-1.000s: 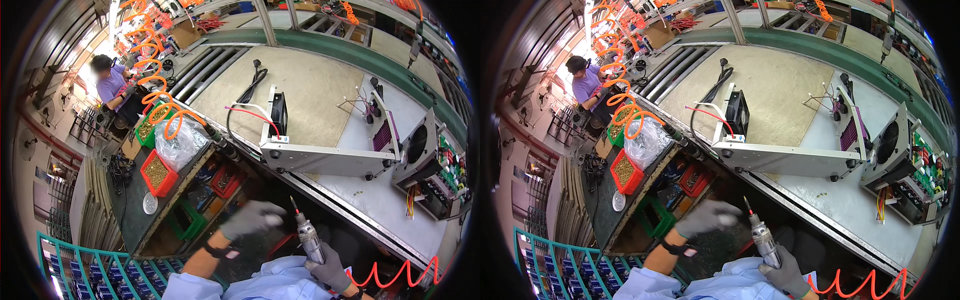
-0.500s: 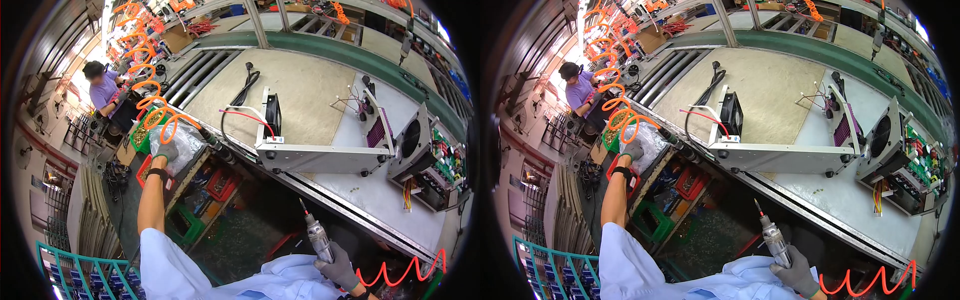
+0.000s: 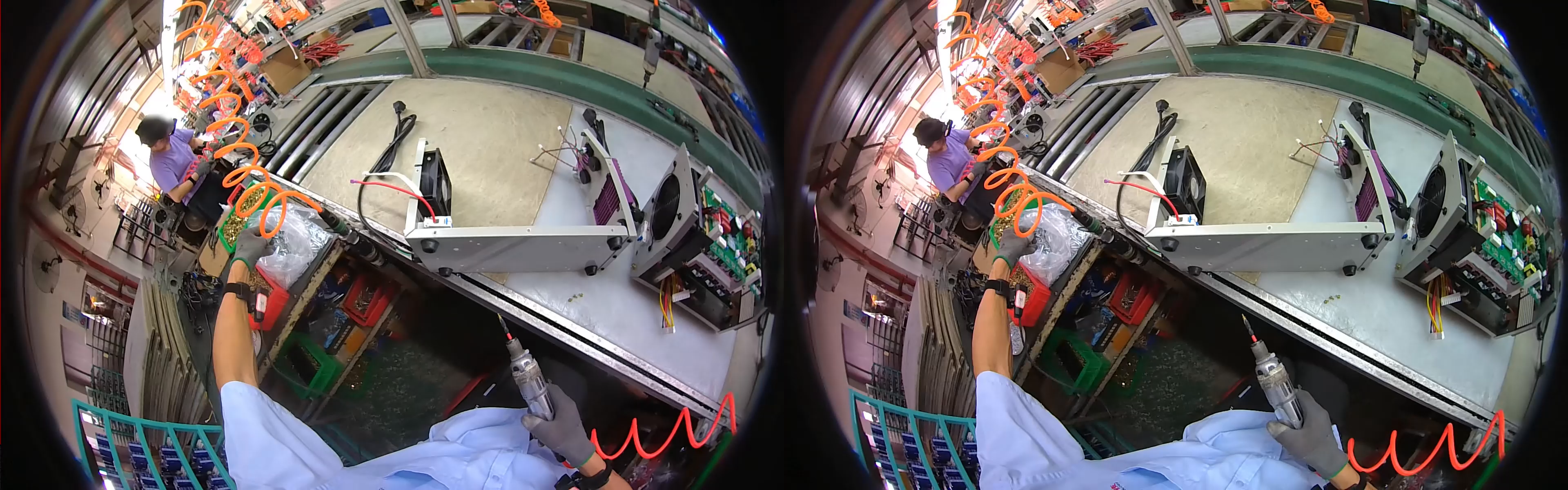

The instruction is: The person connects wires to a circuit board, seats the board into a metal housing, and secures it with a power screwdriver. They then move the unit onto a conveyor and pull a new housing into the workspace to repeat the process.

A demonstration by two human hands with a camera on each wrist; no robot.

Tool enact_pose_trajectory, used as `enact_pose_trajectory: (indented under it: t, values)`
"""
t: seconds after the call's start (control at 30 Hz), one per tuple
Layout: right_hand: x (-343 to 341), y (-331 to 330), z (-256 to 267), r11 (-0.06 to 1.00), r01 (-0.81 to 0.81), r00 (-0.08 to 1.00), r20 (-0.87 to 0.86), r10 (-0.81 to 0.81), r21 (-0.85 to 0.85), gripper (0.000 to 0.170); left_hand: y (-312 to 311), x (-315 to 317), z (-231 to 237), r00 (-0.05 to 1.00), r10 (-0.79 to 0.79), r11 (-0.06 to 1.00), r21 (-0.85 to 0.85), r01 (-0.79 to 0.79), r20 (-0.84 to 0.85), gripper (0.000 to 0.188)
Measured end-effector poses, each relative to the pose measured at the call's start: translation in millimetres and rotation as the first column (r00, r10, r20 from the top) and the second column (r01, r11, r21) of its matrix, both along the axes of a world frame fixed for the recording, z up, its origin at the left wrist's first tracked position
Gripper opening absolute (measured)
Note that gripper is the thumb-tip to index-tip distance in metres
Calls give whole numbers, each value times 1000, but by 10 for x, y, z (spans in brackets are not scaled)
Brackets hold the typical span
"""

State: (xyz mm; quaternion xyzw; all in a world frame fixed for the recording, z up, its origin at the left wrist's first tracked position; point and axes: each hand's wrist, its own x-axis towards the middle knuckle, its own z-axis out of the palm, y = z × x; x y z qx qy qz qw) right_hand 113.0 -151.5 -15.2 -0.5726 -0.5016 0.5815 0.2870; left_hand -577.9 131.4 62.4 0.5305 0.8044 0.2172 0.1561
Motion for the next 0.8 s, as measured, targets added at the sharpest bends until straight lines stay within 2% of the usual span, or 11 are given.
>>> enact_pose_trajectory:
  t: [0.1, 0.3, 0.37, 0.4, 0.47, 0.5, 0.53, 0.6, 0.67, 0.7, 0.8]
  values:
    - [34, -33, -45, 1000, -1, 1000, -9, 2, 7, 48, 20, -62, -91, 901, 192, 971, 59, -232, 388, 20]
    - [141, -89, -118, 1000, -1, 1000, 14, 0, 20, 51, -127, -64, -62, 819, 160, 962, 98, -254, 551, 18]
    - [156, -73, -76, 1000, 8, 1000, 8, -8, -10, 55, -253, -2, -32, 799, 74, 977, 118, -179, 597, 20]
    - [184, -82, -45, 999, 25, 1000, 14, -25, -31, 57, -366, 221, 50, 862, 51, 986, 110, -122, 504, 22]
    - [234, -124, -71, 997, 40, 998, 35, -42, 60, 59, -631, 808, 279, 940, -125, 989, -39, 145, 316, 22]
    - [266, -143, -88, 994, 47, 997, 51, -53, 103, 60, -738, 1189, 290, 950, -101, 989, -78, 129, 297, 22]
    - [300, -158, -77, 993, 39, 996, 70, -47, 113, 61, -839, 1509, 288, 885, -140, 961, -153, 229, 444, 22]
    - [351, -155, -10, 996, 79, 996, 49, -81, 44, 61, -1077, 2717, 370, 865, -194, 939, -168, 301, 462, 23]
    - [415, -134, 32, 996, 86, 994, 73, -85, -9, 61, -1173, 3474, 127, 708, -333, 855, -117, 505, 623, 22]
    - [438, -124, 63, 993, 114, 991, 68, -111, -40, 61, -1144, 3847, 34, 663, -470, 779, -79, 622, 583, 19]
    - [474, -118, 140, 978, 189, 981, 59, -184, -92, 60, -952, 4751, -433, 556, -639, 673, 36, 739, 531, 21]
